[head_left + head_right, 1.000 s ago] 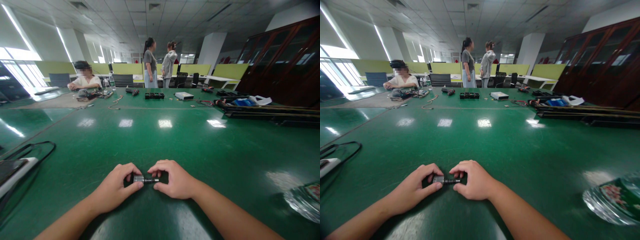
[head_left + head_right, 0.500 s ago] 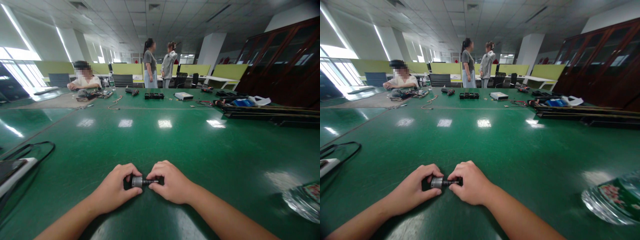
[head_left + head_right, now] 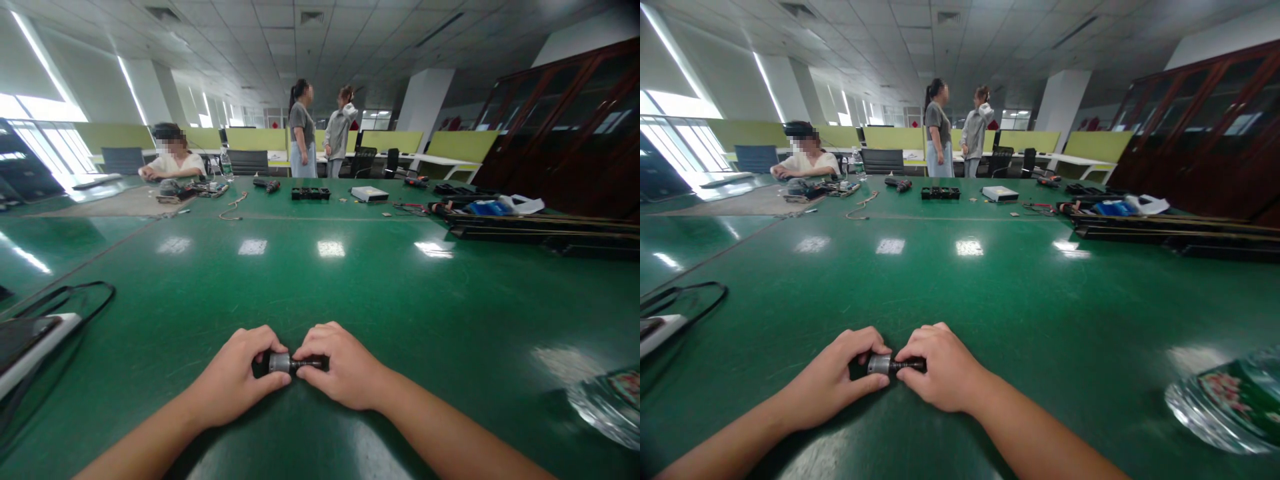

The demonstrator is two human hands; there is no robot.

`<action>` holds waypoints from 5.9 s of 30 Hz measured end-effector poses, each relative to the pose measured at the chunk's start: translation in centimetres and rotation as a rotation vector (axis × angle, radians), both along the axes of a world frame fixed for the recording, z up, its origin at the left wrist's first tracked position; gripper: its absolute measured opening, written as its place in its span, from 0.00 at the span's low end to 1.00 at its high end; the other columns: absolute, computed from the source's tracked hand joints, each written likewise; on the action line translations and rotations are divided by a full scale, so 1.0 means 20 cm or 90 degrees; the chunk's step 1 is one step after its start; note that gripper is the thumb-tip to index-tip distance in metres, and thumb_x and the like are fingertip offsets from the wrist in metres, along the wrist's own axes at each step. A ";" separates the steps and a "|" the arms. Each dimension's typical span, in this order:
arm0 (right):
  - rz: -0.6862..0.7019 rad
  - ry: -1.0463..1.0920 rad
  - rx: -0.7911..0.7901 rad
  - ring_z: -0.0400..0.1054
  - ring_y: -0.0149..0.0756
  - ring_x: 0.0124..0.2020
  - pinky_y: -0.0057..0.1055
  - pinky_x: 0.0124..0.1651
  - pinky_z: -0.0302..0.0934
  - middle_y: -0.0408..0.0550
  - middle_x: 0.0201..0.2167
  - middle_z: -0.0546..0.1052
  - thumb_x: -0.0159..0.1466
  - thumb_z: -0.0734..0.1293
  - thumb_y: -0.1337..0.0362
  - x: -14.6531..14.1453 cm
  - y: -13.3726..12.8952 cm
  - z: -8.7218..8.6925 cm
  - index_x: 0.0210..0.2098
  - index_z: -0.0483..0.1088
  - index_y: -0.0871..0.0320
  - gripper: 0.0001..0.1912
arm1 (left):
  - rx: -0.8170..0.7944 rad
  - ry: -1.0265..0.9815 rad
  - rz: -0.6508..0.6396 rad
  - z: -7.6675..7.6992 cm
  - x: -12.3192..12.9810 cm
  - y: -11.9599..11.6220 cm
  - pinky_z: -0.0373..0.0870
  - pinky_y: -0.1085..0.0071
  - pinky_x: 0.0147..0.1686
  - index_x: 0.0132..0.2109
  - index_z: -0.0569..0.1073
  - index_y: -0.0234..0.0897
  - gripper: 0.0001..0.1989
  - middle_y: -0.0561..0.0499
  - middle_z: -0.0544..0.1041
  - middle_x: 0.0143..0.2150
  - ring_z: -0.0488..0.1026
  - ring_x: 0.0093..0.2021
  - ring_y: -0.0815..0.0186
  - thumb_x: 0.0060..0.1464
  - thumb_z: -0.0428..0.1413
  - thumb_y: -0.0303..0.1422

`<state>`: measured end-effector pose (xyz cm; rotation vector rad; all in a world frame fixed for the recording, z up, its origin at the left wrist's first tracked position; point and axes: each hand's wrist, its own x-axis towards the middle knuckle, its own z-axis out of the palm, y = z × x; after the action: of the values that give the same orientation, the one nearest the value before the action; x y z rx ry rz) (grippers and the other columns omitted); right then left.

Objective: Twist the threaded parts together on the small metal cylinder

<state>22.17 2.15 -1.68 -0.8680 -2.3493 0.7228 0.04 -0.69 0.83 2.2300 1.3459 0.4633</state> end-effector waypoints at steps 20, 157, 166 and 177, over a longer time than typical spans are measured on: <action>0.001 0.021 0.000 0.70 0.34 0.35 0.34 0.44 0.56 0.42 0.30 0.78 0.56 0.72 0.68 0.01 0.00 0.00 0.35 0.77 0.56 0.07 | -0.012 0.005 0.001 0.00 0.00 0.00 0.61 0.68 0.39 0.42 0.74 0.40 0.10 0.53 0.75 0.38 0.69 0.38 0.62 0.56 0.61 0.39; 0.007 -0.001 0.005 0.70 0.36 0.40 0.36 0.47 0.56 0.44 0.36 0.77 0.57 0.74 0.65 0.04 0.02 0.02 0.38 0.78 0.56 0.09 | -0.020 0.002 -0.007 -0.01 -0.02 0.01 0.61 0.68 0.40 0.42 0.74 0.41 0.11 0.55 0.75 0.37 0.69 0.37 0.63 0.53 0.63 0.37; -0.003 -0.062 0.034 0.68 0.34 0.41 0.35 0.47 0.54 0.44 0.37 0.77 0.69 0.64 0.63 0.00 -0.03 0.05 0.38 0.76 0.56 0.09 | -0.008 -0.009 -0.015 -0.03 -0.02 0.01 0.61 0.68 0.40 0.42 0.74 0.41 0.11 0.55 0.75 0.38 0.69 0.37 0.63 0.53 0.64 0.37; -0.035 -0.036 0.017 0.68 0.34 0.39 0.35 0.45 0.55 0.44 0.35 0.77 0.64 0.69 0.63 -0.03 -0.05 0.01 0.38 0.76 0.57 0.05 | 0.000 -0.002 -0.020 -0.01 -0.01 0.01 0.61 0.68 0.40 0.42 0.74 0.41 0.10 0.54 0.75 0.38 0.69 0.37 0.63 0.55 0.62 0.38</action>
<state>21.62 1.17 -1.42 -0.9502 -2.3690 0.6514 -0.07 -0.45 0.56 2.2462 1.3067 0.4562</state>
